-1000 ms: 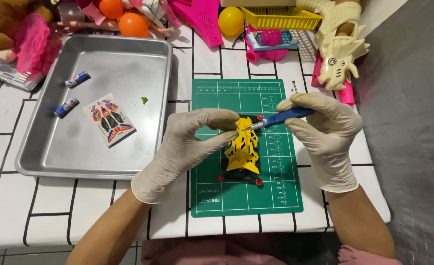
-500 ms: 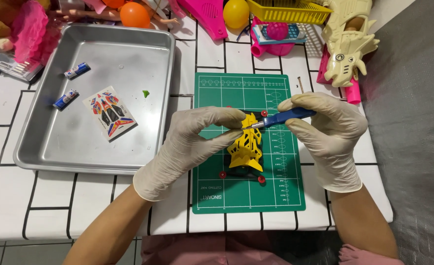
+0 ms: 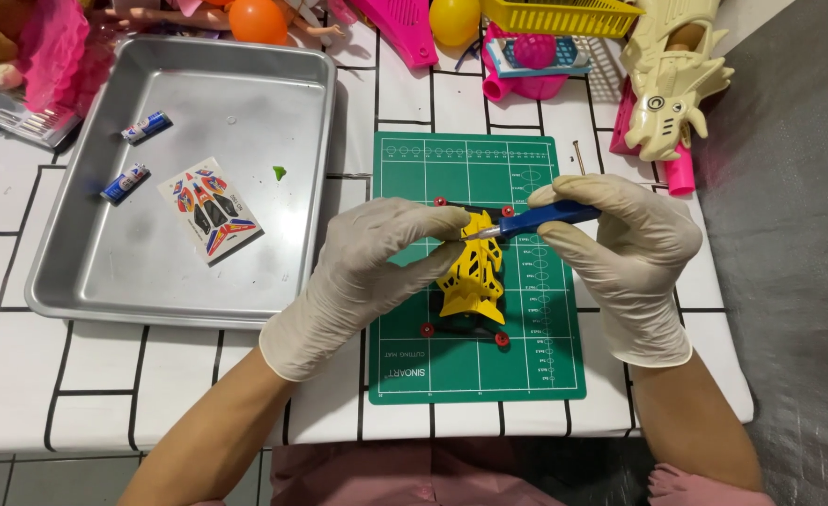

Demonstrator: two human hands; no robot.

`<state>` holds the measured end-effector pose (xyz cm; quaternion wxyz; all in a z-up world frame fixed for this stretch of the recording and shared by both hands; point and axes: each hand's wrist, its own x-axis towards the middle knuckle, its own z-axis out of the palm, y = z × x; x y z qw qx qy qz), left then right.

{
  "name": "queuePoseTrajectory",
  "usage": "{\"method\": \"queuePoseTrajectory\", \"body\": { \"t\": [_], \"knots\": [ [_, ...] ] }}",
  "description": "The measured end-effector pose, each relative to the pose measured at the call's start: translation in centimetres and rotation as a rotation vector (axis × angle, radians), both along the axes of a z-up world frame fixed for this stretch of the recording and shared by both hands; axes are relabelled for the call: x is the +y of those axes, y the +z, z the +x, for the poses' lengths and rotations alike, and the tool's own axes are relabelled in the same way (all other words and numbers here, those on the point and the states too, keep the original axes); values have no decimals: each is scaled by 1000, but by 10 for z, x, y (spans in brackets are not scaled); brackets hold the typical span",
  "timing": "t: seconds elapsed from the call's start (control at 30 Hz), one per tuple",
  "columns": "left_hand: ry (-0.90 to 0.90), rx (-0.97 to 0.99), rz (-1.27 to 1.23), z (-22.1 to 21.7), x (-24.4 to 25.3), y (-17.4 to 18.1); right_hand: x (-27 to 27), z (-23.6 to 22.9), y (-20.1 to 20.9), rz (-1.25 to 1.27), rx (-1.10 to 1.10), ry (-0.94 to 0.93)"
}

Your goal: The person assembles a yellow toy car on a green cutting mat, using a blue screwdriver to tighten screws on the wheels. After assembling the car, the person places it into a cardboard box and hands the box to another person sitting nearby.

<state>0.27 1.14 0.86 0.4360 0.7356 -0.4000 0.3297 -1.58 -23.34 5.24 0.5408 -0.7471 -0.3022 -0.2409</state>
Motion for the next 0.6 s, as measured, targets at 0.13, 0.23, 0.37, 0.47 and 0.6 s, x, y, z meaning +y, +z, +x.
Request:
{"method": "queuePoseTrajectory", "body": {
  "t": [0.13,0.23,0.37,0.47,0.6],
  "knots": [
    [13,-59,2,-1,0,5,1,-1,-4,5,6,-3],
    [70,-96,48,-2,1,6,3,-2,-10,22,-2,47],
    [79,-112,47,-3,1,5,9,-2,-14,54,-45,54],
    [105,-116,65,-4,1,4,10,-3,-14,55,-51,60],
    [123,-129,83,-4,1,1,11,-6,-8,68,-10,80]
  ]
}}
